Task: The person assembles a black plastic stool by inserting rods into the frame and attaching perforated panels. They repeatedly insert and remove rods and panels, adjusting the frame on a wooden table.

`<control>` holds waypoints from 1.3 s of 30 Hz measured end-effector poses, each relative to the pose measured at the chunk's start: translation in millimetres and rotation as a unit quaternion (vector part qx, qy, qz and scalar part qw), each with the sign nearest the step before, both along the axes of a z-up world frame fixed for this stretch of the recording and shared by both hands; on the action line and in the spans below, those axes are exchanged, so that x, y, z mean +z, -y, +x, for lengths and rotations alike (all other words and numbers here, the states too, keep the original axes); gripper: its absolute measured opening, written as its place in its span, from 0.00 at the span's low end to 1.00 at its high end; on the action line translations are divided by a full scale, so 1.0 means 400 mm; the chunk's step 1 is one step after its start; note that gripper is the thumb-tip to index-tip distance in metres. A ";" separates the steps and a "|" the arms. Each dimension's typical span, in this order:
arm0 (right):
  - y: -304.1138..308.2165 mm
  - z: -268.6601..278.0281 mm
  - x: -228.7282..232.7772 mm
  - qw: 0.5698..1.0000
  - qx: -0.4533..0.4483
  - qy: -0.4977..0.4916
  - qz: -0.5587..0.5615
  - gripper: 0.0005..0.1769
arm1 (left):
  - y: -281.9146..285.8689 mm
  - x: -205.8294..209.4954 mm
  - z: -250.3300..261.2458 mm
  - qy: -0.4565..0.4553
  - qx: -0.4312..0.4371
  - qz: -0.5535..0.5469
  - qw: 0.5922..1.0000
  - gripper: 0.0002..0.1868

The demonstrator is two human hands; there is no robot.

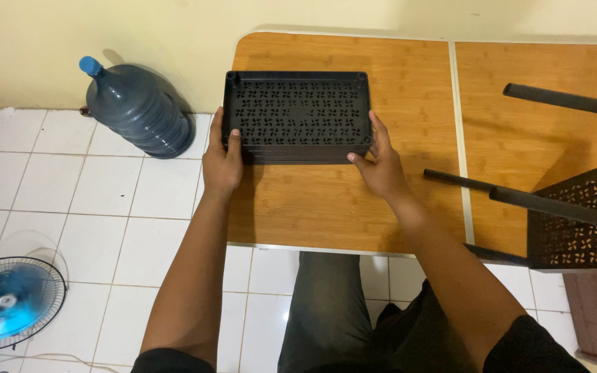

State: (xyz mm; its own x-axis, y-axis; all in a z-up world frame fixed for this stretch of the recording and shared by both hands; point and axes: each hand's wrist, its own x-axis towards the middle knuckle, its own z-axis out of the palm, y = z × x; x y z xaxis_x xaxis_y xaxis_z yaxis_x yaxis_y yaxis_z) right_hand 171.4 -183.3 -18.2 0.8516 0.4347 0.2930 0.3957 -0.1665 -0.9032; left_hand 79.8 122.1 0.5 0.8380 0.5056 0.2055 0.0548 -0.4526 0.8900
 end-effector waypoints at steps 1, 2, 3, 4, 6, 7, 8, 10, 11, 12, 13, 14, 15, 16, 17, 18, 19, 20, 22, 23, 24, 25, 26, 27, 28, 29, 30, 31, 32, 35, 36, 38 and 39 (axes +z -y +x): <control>0.002 -0.001 0.004 1.000 -0.011 -0.019 -0.015 0.52 | -0.001 0.003 -0.004 -0.004 0.000 0.014 1.000 0.29; 0.004 -0.003 0.010 0.999 -0.022 -0.038 -0.029 0.53 | -0.002 0.007 -0.006 -0.008 -0.001 0.028 1.000 0.29; 0.009 -0.005 0.017 0.997 -0.034 -0.057 -0.044 0.54 | -0.002 0.013 -0.008 -0.012 -0.002 0.042 0.999 0.29; 0.014 -0.003 0.023 0.996 -0.042 -0.061 -0.056 0.55 | -0.002 0.019 -0.006 -0.035 0.007 0.068 0.997 0.29; 0.018 -0.004 0.038 0.993 -0.058 -0.070 -0.082 0.56 | -0.003 0.036 -0.008 -0.082 0.026 0.118 0.989 0.30; 0.020 -0.007 0.047 0.990 -0.068 -0.070 -0.097 0.56 | 0.000 0.045 -0.009 -0.091 0.031 0.142 0.985 0.31; 0.025 -0.008 0.053 0.988 -0.078 -0.070 -0.111 0.56 | 0.007 0.053 -0.006 -0.099 0.037 0.167 0.980 0.32; 0.034 -0.009 0.067 0.984 -0.089 -0.065 -0.138 0.57 | 0.021 0.074 -0.002 -0.102 0.037 0.205 0.973 0.33; 0.039 -0.010 0.074 0.983 -0.090 -0.060 -0.151 0.57 | 0.031 0.085 -0.001 -0.097 0.031 0.218 0.971 0.33; 0.046 -0.011 0.078 0.981 -0.091 -0.055 -0.163 0.57 | 0.043 0.095 0.001 -0.093 0.025 0.231 0.968 0.33; 0.054 -0.013 0.080 0.983 -0.091 -0.046 -0.151 0.57 | 0.054 0.106 0.001 -0.089 0.018 0.241 0.966 0.33; 0.062 -0.018 0.085 0.985 -0.092 -0.038 -0.141 0.57 | 0.065 0.118 0.000 -0.085 0.009 0.250 0.965 0.33; 0.071 -0.022 0.089 0.986 -0.093 -0.030 -0.131 0.57 | 0.077 0.130 0.000 -0.082 0.000 0.258 0.963 0.33; 0.080 -0.022 0.093 0.985 -0.099 -0.025 -0.138 0.57 | 0.093 0.141 0.000 -0.078 -0.006 0.259 0.963 0.33; 0.090 -0.022 0.097 0.984 -0.105 -0.021 -0.145 0.57 | 0.109 0.151 0.001 -0.074 -0.011 0.260 0.963 0.33; 0.101 -0.025 0.102 0.982 -0.111 -0.017 -0.152 0.58 | 0.124 0.162 -0.001 -0.071 -0.017 0.260 0.963 0.32; 0.111 -0.031 0.107 0.981 -0.116 -0.015 -0.154 0.57 | 0.138 0.174 -0.003 -0.075 -0.026 0.264 0.961 0.32; 0.122 -0.035 0.112 0.980 -0.121 -0.013 -0.156 0.57 | 0.152 0.186 -0.003 -0.079 -0.034 0.269 0.959 0.32; 0.145 -0.046 0.123 0.980 -0.132 -0.012 -0.148 0.56 | 0.181 0.207 -0.004 -0.081 -0.049 0.274 0.957 0.32; 0.158 -0.053 0.129 0.981 -0.137 -0.013 -0.139 0.56 | 0.195 0.217 -0.005 -0.080 -0.055 0.274 0.957 0.32; 0.172 -0.062 0.132 0.981 -0.142 -0.015 -0.130 0.56 | 0.210 0.223 -0.007 -0.080 -0.061 0.274 0.956 0.32; 0.184 -0.071 0.135 0.983 -0.140 -0.006 -0.122 0.55 | 0.224 0.229 -0.010 -0.076 -0.067 0.274 0.956 0.33; 0.196 -0.081 0.141 0.984 -0.140 0.005 -0.114 0.55 | 0.238 0.238 -0.012 -0.072 -0.073 0.273 0.957 0.33; 0.208 -0.090 0.149 0.984 -0.139 0.015 -0.106 0.55 | 0.253 0.246 -0.014 -0.068 -0.079 0.272 0.957 0.33; 0.223 -0.097 0.153 0.984 -0.142 0.020 -0.105 0.55 | 0.270 0.250 -0.016 -0.063 -0.085 0.275 0.956 0.33; 0.237 -0.103 0.159 0.984 -0.145 0.025 -0.103 0.55 | 0.287 0.255 -0.018 -0.058 -0.091 0.278 0.955 0.33; 0.249 -0.112 0.165 0.983 -0.147 0.030 -0.103 0.56 | 0.301 0.260 -0.021 -0.052 -0.097 0.280 0.954 0.33; 0.260 -0.123 0.171 0.982 -0.155 0.030 -0.102 0.56 | 0.316 0.266 -0.024 -0.043 -0.102 0.280 0.954 0.33; 0.272 -0.132 0.176 0.981 -0.163 0.030 -0.100 0.55 | 0.331 0.271 -0.027 -0.035 -0.107 0.281 0.953 0.33; 0.309 -0.149 0.192 0.972 -0.195 0.049 -0.125 0.55 | 0.374 0.290 -0.029 -0.014 -0.122 0.285 0.950 0.33; 0.321 -0.161 0.192 0.967 -0.206 0.054 -0.139 0.55 | 0.388 0.291 -0.036 -0.013 -0.128 0.286 0.949 0.33; 0.352 -0.177 0.201 0.963 -0.191 0.124 -0.145 0.55 | 0.418 0.299 -0.040 -0.008 -0.140 0.295 0.945 0.33; 0.364 -0.180 0.208 0.959 -0.184 0.161 -0.147 0.55 | 0.432 0.307 -0.038 -0.003 -0.146 0.301 0.943 0.32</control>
